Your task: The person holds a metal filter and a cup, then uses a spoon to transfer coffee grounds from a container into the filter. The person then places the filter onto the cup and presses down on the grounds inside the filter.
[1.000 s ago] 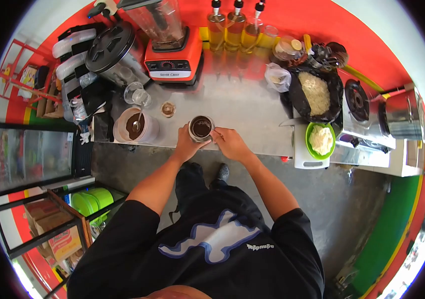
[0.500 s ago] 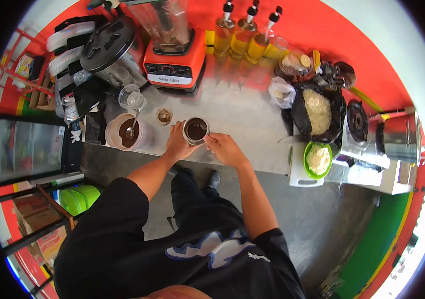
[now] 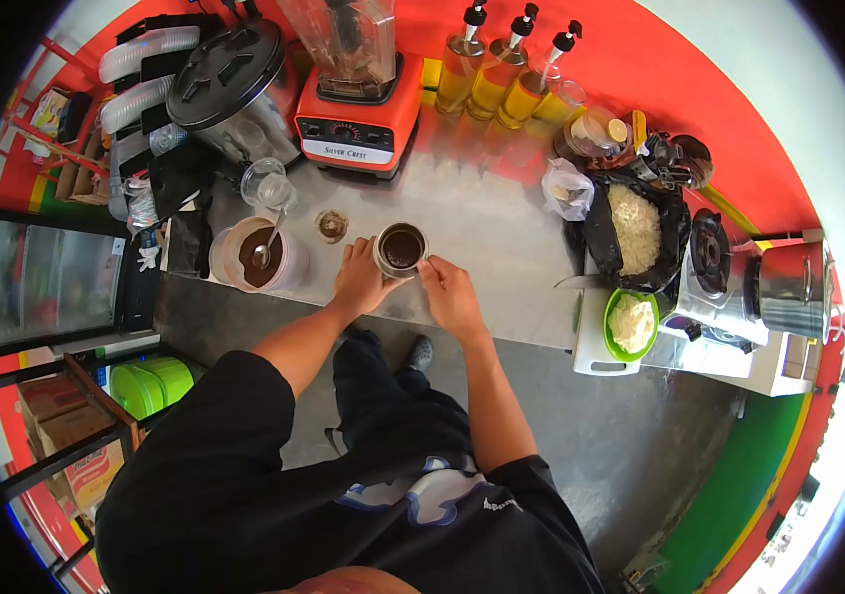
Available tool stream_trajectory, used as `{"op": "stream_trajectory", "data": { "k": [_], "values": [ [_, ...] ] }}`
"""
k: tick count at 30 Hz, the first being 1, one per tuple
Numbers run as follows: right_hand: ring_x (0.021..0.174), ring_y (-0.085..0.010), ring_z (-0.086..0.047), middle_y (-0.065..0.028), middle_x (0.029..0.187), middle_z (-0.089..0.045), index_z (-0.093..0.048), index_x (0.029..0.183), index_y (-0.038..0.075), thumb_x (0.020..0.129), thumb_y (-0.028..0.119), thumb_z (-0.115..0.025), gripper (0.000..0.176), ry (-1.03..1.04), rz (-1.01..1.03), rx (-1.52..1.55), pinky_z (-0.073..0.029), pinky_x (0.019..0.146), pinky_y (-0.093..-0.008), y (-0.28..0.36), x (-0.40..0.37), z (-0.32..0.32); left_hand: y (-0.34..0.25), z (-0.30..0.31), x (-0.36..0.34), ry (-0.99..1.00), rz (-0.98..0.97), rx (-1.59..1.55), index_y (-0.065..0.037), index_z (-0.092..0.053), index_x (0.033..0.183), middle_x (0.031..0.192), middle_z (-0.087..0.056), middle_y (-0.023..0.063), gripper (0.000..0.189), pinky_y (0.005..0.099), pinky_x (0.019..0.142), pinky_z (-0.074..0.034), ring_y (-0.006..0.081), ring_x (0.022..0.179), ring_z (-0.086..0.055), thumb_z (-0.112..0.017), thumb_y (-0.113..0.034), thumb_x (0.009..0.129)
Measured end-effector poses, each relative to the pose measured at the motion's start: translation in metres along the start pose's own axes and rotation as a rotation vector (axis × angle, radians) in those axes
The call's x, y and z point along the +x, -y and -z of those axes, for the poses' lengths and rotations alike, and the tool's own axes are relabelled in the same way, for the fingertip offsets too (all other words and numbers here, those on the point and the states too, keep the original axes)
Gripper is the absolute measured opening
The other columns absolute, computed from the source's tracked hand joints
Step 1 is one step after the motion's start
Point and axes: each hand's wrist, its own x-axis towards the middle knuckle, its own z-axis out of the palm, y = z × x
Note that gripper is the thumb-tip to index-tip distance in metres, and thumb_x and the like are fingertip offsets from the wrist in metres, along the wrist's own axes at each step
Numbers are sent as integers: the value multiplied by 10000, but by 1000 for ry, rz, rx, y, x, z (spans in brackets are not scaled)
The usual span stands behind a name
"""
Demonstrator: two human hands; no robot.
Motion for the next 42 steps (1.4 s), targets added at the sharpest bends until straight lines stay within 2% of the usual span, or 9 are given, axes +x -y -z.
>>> {"op": "stream_trajectory", "data": {
  "k": [15, 18, 20, 21, 23, 26, 30, 32, 42],
  "values": [
    [619, -134, -350, -67, 632, -384, -530, 820, -22, 1087, 262, -568, 392, -65, -8, -4, -356, 554, -354, 3, -3, -8, -3, 2, 0, -10, 31, -26, -74, -587, 1360, 1265, -584, 66, 654, 416, 1045, -387, 271, 1215, -497, -747, -498, 889],
    [626, -147, -334, -81, 642, -381, -540, 835, -24, 1087, 259, -567, 380, 100, -48, 72, -353, 560, -354, 6, -1, -8, -5, 9, 2, 62, 63, -91, -59, -596, 1344, 1259, -590, 74, 658, 417, 1055, -385, 274, 1224, -496, -738, -519, 895],
    [670, -85, -321, 18, 695, -358, -490, 816, 9, 1121, 291, -517, 416, -72, 19, -34, -321, 569, -315, 8, 0, -9, -3, 2, 0, -19, 44, -40, -51, -604, 1326, 1254, -597, 73, 647, 421, 1062, -385, 278, 1223, -497, -747, -508, 891],
    [670, -85, -321, 18, 695, -358, -490, 816, 9, 1121, 291, -517, 416, -73, 22, -36, -321, 569, -315, 9, -1, -11, -3, 2, 1, -22, 43, -40, -51, -604, 1326, 1254, -597, 73, 647, 421, 1062, -385, 278, 1223, -497, -747, -508, 891],
    [676, -106, -317, -10, 695, -342, -497, 827, -4, 1124, 294, -511, 421, 11, 101, -15, -330, 579, -334, 11, -9, -16, -2, 2, 0, 9, 51, -132, -47, -610, 1315, 1250, -604, 72, 636, 422, 1062, -389, 281, 1219, -501, -766, -482, 879],
    [676, -117, -317, -23, 694, -335, -507, 835, -12, 1126, 300, -509, 427, -102, 69, -44, -337, 581, -346, 12, -12, -19, 3, -7, -1, -51, 17, -63, -55, -623, 1296, 1232, -607, 73, 594, 419, 1040, -401, 278, 1202, -506, -779, -442, 873],
    [674, -114, -308, -18, 695, -328, -508, 835, -11, 1125, 305, -514, 429, -12, 27, 41, -327, 573, -342, 13, -10, -20, 5, -8, -1, -25, 11, -43, -56, -637, 1257, 1206, -611, 73, 551, 417, 1013, -411, 274, 1167, -518, -786, -414, 864],
    [619, -159, -376, -104, 638, -412, -554, 863, -28, 1106, 294, -550, 403, -36, 40, -20, -385, 582, -359, 10, -7, -19, 6, -9, -1, -58, 37, -80, -58, -644, 1221, 1182, -610, 64, 505, 417, 995, -416, 274, 1134, -528, -791, -370, 852],
    [622, -192, -392, -121, 669, -431, -518, 831, -28, 1098, 278, -566, 409, -62, 145, -48, -393, 582, -387, 1, -20, -22, 8, -12, -1, -99, 21, -106, -67, -622, 1245, 1200, -605, 61, 489, 420, 1007, -423, 276, 1136, -543, -786, -244, 820]
  ]
}}
